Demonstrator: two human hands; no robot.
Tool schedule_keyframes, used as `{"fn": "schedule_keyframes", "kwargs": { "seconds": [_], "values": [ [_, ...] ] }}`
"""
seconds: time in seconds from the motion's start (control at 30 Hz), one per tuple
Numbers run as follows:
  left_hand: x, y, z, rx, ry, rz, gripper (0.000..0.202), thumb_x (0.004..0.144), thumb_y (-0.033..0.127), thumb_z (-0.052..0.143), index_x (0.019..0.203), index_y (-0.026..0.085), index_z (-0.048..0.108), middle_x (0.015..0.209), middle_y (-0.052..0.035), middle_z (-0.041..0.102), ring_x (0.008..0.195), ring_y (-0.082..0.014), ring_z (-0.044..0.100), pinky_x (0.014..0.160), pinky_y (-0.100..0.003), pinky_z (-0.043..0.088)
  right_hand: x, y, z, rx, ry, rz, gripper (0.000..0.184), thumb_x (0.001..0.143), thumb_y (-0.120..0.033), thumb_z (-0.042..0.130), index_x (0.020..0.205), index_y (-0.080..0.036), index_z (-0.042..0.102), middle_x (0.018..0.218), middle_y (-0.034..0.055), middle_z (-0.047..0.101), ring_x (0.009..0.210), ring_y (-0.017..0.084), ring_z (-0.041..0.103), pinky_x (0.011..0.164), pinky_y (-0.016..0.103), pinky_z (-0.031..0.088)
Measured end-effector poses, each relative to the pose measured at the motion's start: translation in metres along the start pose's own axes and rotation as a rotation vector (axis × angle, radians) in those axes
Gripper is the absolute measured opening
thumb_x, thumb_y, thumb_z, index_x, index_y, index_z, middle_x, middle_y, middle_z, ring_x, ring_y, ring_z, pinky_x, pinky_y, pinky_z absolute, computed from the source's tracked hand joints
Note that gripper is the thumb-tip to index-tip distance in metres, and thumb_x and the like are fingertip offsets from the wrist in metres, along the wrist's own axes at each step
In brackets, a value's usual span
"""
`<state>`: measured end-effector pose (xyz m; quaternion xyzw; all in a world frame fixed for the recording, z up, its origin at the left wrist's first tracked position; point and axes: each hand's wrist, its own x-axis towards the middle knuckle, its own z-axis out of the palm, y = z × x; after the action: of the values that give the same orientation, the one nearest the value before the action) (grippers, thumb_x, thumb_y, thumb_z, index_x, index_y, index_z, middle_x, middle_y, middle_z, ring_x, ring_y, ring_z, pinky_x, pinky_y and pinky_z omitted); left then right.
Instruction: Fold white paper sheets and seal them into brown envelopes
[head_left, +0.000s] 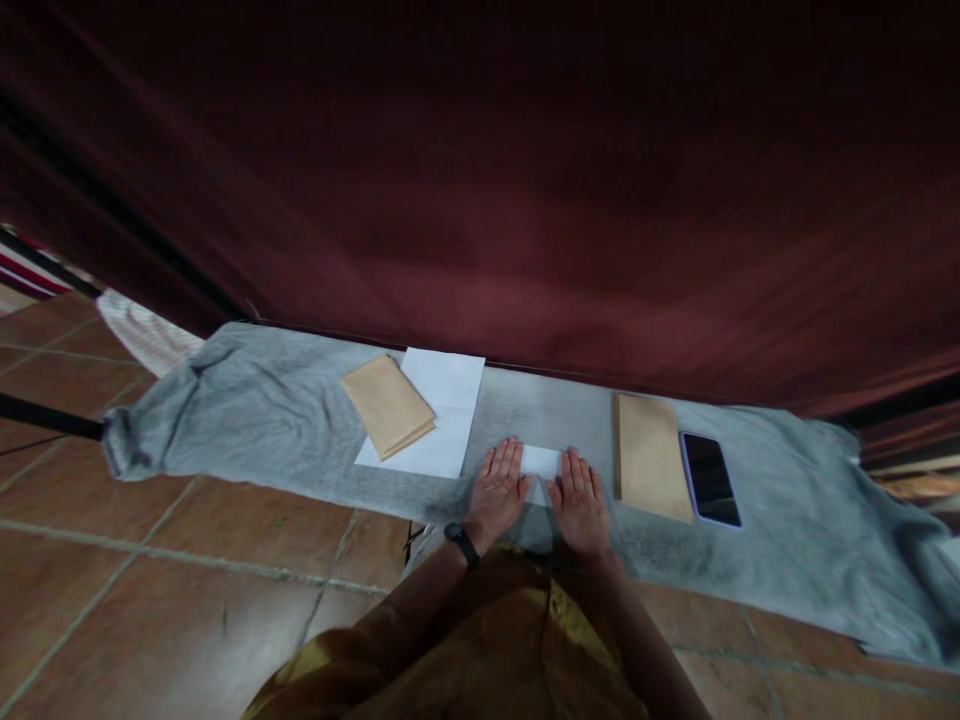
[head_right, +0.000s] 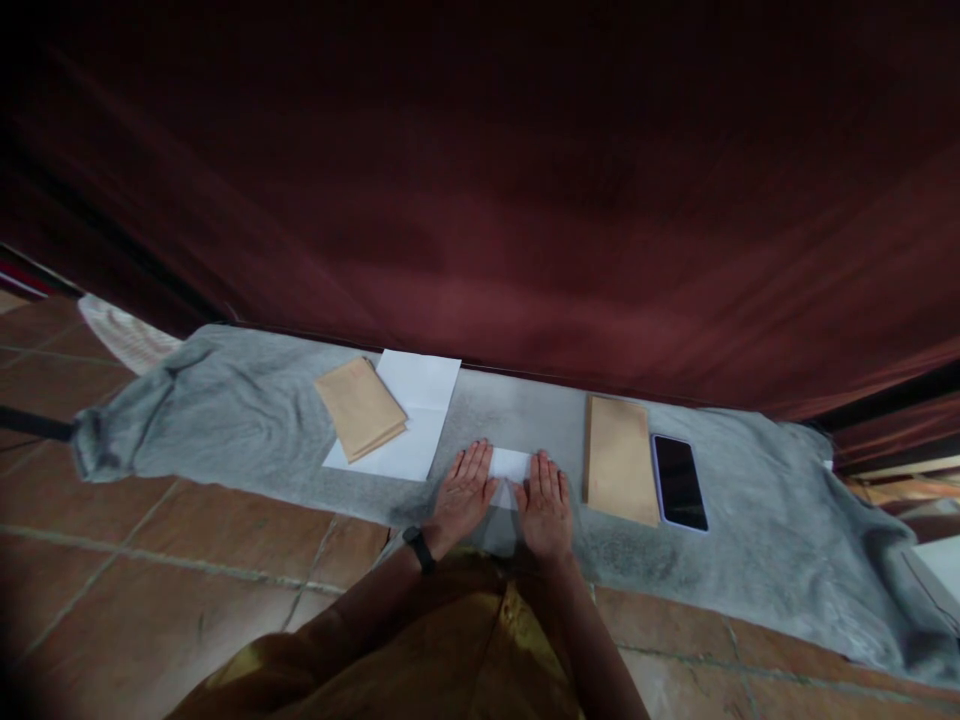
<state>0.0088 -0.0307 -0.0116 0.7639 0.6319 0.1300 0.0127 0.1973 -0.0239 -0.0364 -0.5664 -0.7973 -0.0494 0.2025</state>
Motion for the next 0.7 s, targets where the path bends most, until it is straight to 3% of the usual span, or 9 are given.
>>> {"fn": "schedule_keyframes", "kwargs": {
  "seconds": [0.17,0.3,0.4,0.47,0.53,0.6,0.7],
  "values": [
    [0.003,-0.003,-0.004,-0.068,0.033,-0.056,0.055,0.104,0.032,0.037,0.155,0.013,0.04,0.159,-0.0135,0.047,0.148,-0.0256,0.041,0.123,-0.048,0.032,-0.003,0.006,0.001,-0.028,0.022,0.024,0.065,0.108,-0.046,0.032,0.158,-0.005,0.035,0.157,0.0224,0.045,0.144,0.032,0.045,0.118,0.05,0.033],
    [0.024,-0.001,-0.015,-0.149,0.002,-0.113,0.044,0.102,0.025,0.038,0.142,0.016,0.055,0.14,-0.0123,0.064,0.128,-0.0261,0.058,0.109,-0.043,0.046,-0.002,0.003,0.001,-0.03,0.017,0.04,0.065,0.108,-0.047,0.031,0.158,-0.005,0.035,0.157,0.0227,0.046,0.144,0.032,0.045,0.118,0.05,0.032],
    [0.043,0.0,-0.023,-0.184,-0.035,-0.119,0.039,0.097,0.019,0.045,0.133,0.016,0.061,0.13,-0.0133,0.066,0.121,-0.0273,0.059,0.106,-0.044,0.047,0.0,0.002,-0.001,-0.032,0.025,0.05,0.063,0.108,-0.044,0.033,0.158,-0.006,0.036,0.157,0.0221,0.046,0.143,0.031,0.046,0.118,0.049,0.032],
    [0.053,-0.001,-0.027,-0.336,-0.026,-0.187,0.032,0.09,0.015,0.054,0.119,0.017,0.067,0.122,-0.0132,0.067,0.121,-0.0277,0.058,0.108,-0.045,0.044,0.001,0.003,-0.004,-0.025,0.026,0.048,0.06,0.107,-0.041,0.034,0.157,-0.007,0.037,0.156,0.0208,0.048,0.143,0.03,0.046,0.119,0.048,0.032],
    [0.06,-0.004,-0.028,-0.552,-0.015,-0.29,0.016,0.082,0.012,0.06,0.094,0.019,0.069,0.103,-0.0097,0.07,0.112,-0.0264,0.061,0.105,-0.043,0.045,0.001,0.003,-0.009,-0.005,0.019,0.055,0.056,0.107,-0.037,0.034,0.156,-0.009,0.04,0.155,0.0196,0.05,0.143,0.029,0.046,0.118,0.048,0.033],
    [0.063,-0.008,-0.029,-0.711,-0.023,-0.368,0.01,0.077,0.011,0.063,0.072,0.02,0.063,0.079,-0.0037,0.066,0.093,-0.0226,0.065,0.093,-0.038,0.05,-0.001,-0.004,-0.014,0.028,0.005,0.081,0.055,0.107,-0.034,0.033,0.154,-0.009,0.042,0.154,0.0198,0.051,0.143,0.029,0.047,0.117,0.049,0.035],
    [0.059,-0.01,-0.034,-0.83,-0.041,-0.407,0.014,0.077,0.018,0.062,0.064,0.021,0.058,0.06,0.0027,0.057,0.065,-0.0162,0.06,0.067,-0.027,0.049,-0.006,-0.03,-0.026,0.116,-0.047,0.117,0.058,0.106,-0.038,0.037,0.156,-0.01,0.039,0.154,0.0205,0.051,0.141,0.029,0.05,0.113,0.048,0.041]
  ]
}}
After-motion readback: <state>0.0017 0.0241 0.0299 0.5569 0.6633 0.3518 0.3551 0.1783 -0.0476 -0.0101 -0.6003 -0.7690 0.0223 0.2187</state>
